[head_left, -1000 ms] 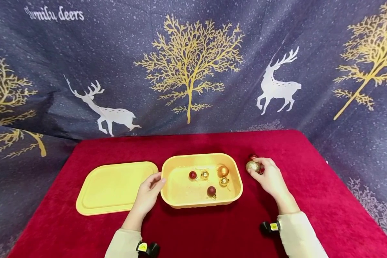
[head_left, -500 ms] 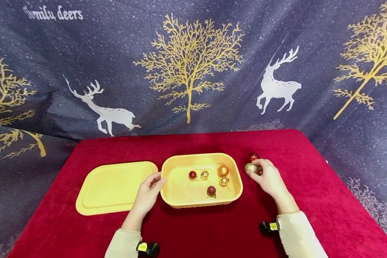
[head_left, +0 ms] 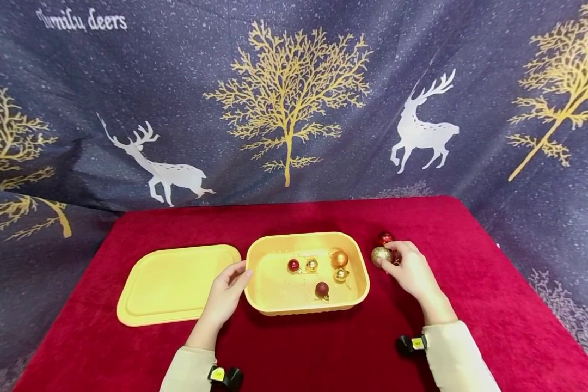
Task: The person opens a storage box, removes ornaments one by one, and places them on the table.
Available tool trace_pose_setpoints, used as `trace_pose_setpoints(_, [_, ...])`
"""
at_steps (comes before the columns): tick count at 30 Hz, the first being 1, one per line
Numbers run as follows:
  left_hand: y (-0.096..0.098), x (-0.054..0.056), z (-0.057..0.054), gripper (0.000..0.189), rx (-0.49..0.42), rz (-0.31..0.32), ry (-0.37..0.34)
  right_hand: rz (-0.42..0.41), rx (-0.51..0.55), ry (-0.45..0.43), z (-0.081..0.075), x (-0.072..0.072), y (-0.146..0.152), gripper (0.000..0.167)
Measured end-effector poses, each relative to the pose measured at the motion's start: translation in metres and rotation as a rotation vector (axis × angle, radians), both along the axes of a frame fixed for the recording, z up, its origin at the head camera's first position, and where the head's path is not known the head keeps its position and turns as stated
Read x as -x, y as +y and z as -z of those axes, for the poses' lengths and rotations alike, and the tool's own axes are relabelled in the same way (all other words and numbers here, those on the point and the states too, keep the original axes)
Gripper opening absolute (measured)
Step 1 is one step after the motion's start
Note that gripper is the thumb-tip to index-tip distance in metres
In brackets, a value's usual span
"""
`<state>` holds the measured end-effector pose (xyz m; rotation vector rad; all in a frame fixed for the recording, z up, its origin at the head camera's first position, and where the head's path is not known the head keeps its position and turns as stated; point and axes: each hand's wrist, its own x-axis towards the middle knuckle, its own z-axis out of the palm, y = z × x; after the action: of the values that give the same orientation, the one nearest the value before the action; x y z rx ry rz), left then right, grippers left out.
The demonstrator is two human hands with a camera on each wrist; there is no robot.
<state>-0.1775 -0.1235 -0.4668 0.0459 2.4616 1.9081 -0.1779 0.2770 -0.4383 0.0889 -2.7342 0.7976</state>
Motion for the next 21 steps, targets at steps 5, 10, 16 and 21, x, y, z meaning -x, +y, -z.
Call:
trace_pose_setpoints(5, [0.0, 0.0006, 0.0011, 0.04, 0.005, -0.01, -0.001, -0.006, 0.005, 0.02, -0.0025, -0.0009, -0.0003, 0.036])
trace_pose_setpoints(10, [0.0005, 0.0007, 0.002, 0.04, 0.0, -0.009, 0.012, -0.017, 0.001, 0.046, -0.0037, -0.0015, -0.0008, 0.035])
trace_pose_setpoints(16, [0.0002, -0.0005, -0.0009, 0.04, -0.014, 0.0, 0.004, -0.015, 0.009, 0.081, -0.0078, -0.0014, -0.0029, 0.034])
trace_pose_setpoints(21, [0.0007, -0.0016, -0.0004, 0.04, -0.025, 0.0, 0.004, -0.035, 0.012, 0.088, -0.0098, -0.0041, -0.0077, 0.036])
